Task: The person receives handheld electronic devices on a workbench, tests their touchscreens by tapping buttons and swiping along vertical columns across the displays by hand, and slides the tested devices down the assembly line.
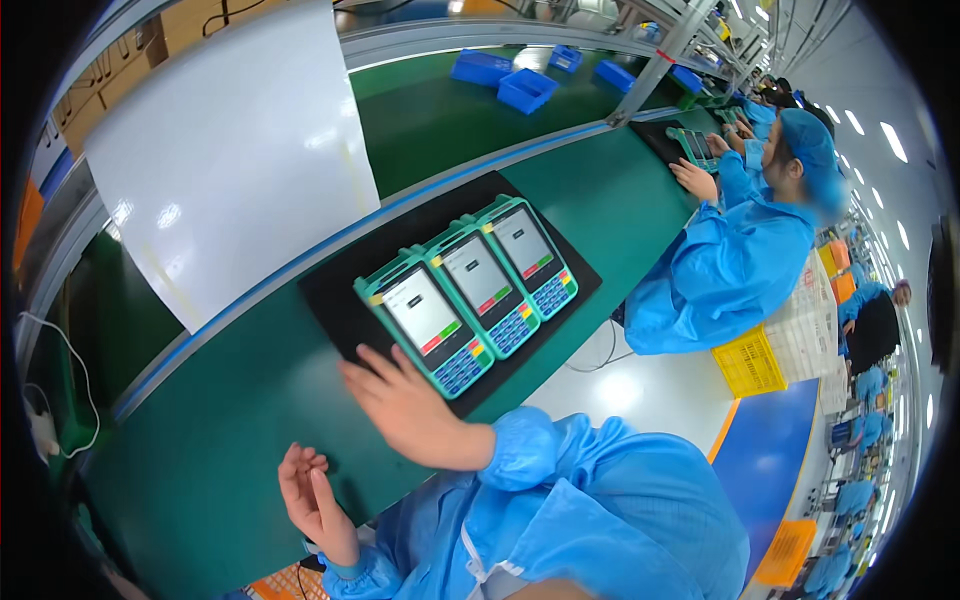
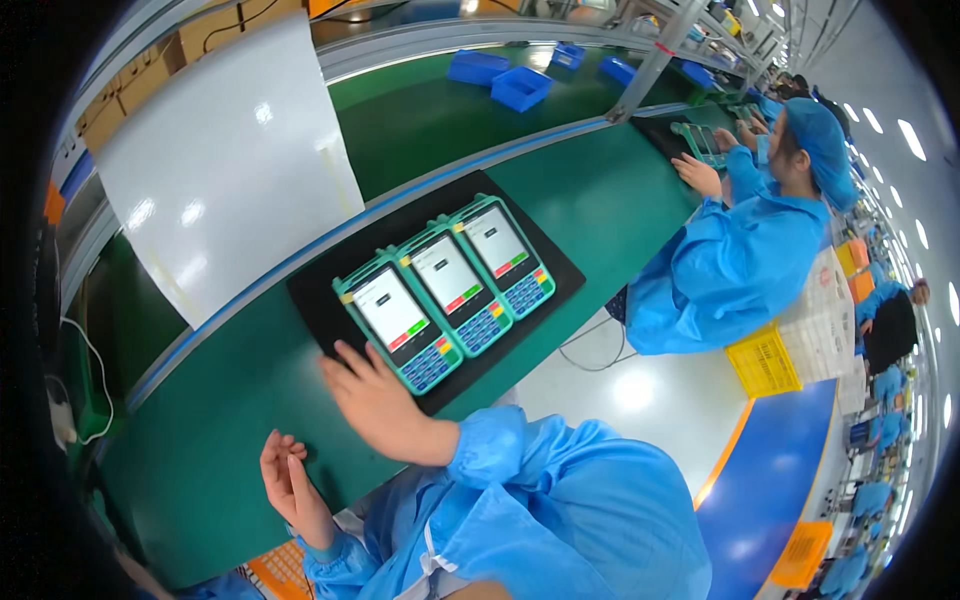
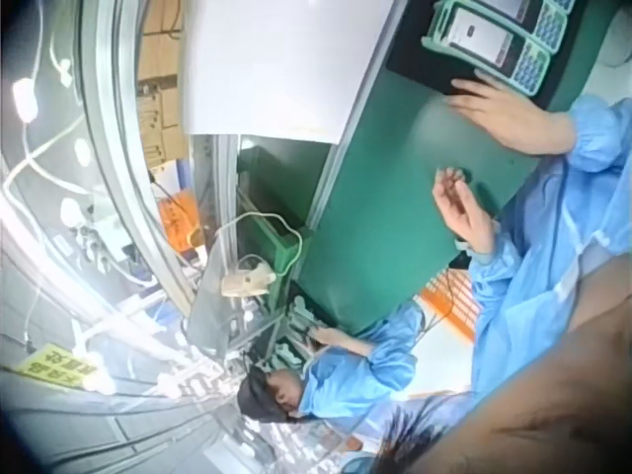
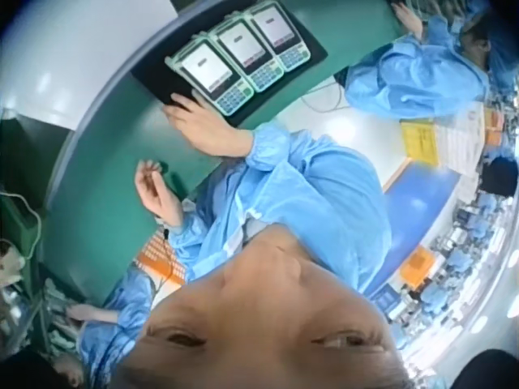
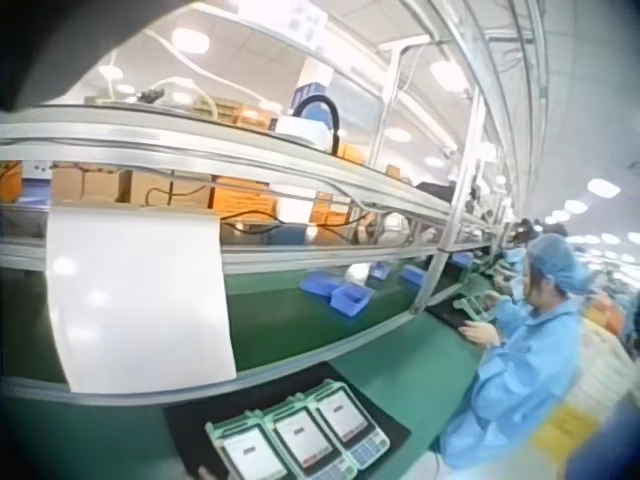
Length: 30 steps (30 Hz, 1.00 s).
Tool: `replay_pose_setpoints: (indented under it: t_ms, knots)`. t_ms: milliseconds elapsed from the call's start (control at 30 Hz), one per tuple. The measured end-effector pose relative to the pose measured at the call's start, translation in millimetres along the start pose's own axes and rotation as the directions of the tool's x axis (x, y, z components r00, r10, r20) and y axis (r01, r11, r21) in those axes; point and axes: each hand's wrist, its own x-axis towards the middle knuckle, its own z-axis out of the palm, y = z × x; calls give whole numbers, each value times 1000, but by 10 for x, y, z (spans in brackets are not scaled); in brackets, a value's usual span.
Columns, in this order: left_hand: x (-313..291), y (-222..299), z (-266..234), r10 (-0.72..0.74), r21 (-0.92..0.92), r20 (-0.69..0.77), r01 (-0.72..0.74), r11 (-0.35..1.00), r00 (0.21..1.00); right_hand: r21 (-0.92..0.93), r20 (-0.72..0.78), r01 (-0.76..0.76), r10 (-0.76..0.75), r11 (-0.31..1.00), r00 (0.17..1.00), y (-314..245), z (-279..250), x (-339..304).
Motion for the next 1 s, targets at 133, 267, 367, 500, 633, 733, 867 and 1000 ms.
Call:
replay_pose_setpoints:
  t_ms: [133,267,367,500,633,733,867,1000]
  knots:
    - [-63,60,-744,-3,1,11,3,1000,1000,-181,-34,-66,60,981,998,-76,74,15]
    - [-43,92,-1647,-7,-16,32,8,1000,999,-298,-123,-179,148,938,981,-151,101,111]
    - [65,77,-2298,-4,-29,33,5,1000,999,-378,-69,-197,185,905,980,-106,132,176]
    - [222,25,-3004,3,-51,39,-1,999,999,-322,-68,-274,266,906,961,-69,86,208]
    - [320,69,-3643,1,-71,-9,-2,997,1000,-261,-80,-195,181,945,980,-54,123,300]
    - [360,163,-4164,-73,-102,-5,72,992,997,-227,-95,-200,182,953,979,-257,246,332]
    - [302,272,-4714,-92,-92,40,96,991,995,-229,-78,-290,280,929,957,-534,436,344]
    - [385,435,-5442,123,481,-124,-49,875,985,-311,-57,-315,313,897,948,-174,744,-163]
